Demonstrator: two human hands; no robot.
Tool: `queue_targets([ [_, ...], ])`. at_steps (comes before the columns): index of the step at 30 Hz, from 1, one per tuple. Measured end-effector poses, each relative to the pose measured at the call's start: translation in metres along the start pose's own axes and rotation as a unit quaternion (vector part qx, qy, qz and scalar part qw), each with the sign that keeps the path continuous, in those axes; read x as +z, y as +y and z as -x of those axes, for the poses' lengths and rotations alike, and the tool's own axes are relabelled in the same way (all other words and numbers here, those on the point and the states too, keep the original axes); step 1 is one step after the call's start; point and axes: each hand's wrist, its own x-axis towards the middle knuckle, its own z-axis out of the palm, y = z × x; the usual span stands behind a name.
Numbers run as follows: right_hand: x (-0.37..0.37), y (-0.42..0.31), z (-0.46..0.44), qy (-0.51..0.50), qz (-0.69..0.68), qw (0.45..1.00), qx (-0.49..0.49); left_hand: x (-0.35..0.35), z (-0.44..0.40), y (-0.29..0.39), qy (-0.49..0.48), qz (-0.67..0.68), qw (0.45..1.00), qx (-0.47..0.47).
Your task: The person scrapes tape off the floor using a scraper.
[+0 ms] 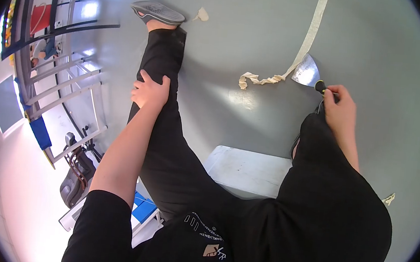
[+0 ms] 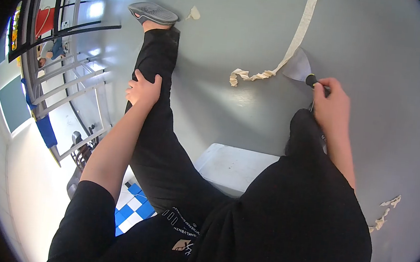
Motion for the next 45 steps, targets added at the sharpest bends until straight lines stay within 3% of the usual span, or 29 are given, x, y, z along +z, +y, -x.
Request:
queue_targets([
  [7,-0.007,0.029,0.008,0.005,-0.039,0.999,0.019,-0.006,0.003,0.002,-0.014,0.009,1.0,0.004],
  [8,-0.014,0.025,0.008,-0.034,-0.057,0.995,0.077,-0.004,0.003,0.001,-0.014,0.008,1.0,0.001],
  [12,0.015,0.035,0.003,-0.019,-0.07,0.997,0.034,-0.002,0.001,0.0,-0.008,0.005,1.0,0.0],
  [15,0.031,0.05,0.005,0.014,0.114,0.992,-0.053,-0.004,0.002,0.002,-0.015,0.01,1.0,0.004],
  [16,0.025,0.055,0.004,-0.064,0.022,0.998,-0.004,-0.005,0.003,0.001,-0.018,0.01,1.0,0.003],
  [17,0.018,0.061,0.004,-0.063,0.022,0.998,-0.004,-0.005,0.003,0.002,-0.017,0.01,1.0,0.004],
  [20,-0.006,0.058,0.014,-0.098,-0.234,0.964,0.075,-0.005,0.004,0.0,-0.014,0.003,1.0,0.0],
  [24,-0.015,0.02,0.019,-0.074,-0.25,0.96,0.106,-0.001,0.0,-0.001,-0.011,0.006,1.0,0.002],
  [25,-0.001,0.021,0.014,-0.072,-0.249,0.96,0.106,-0.001,0.0,0.0,-0.011,0.012,1.0,0.004],
  [26,0.014,0.019,0.01,-0.042,-0.051,0.997,0.038,-0.002,0.0,0.0,-0.011,0.013,1.0,0.006],
  [27,0.021,0.01,0.01,-0.01,0.15,0.988,-0.031,-0.002,0.001,0.0,-0.012,0.012,1.0,0.005],
  [29,0.014,0.004,0.016,-0.014,0.149,0.988,-0.042,-0.003,0.0,0.0,-0.012,0.011,1.0,0.005],
  [31,0.002,0.017,0.012,-0.063,0.004,0.997,-0.04,-0.002,0.001,0.0,-0.01,0.009,1.0,0.006],
  [35,-0.025,0.015,0.014,-0.081,-0.027,0.996,0.002,-0.003,0.002,-0.001,-0.018,0.012,1.0,0.006],
  [43,0.011,0.036,0.01,-0.042,0.044,0.997,-0.05,-0.004,0.001,0.0,-0.024,0.016,1.0,0.006],
  [45,-0.006,0.041,0.017,-0.073,-0.058,0.994,-0.05,-0.002,0.001,0.004,-0.015,0.013,1.0,0.008],
])
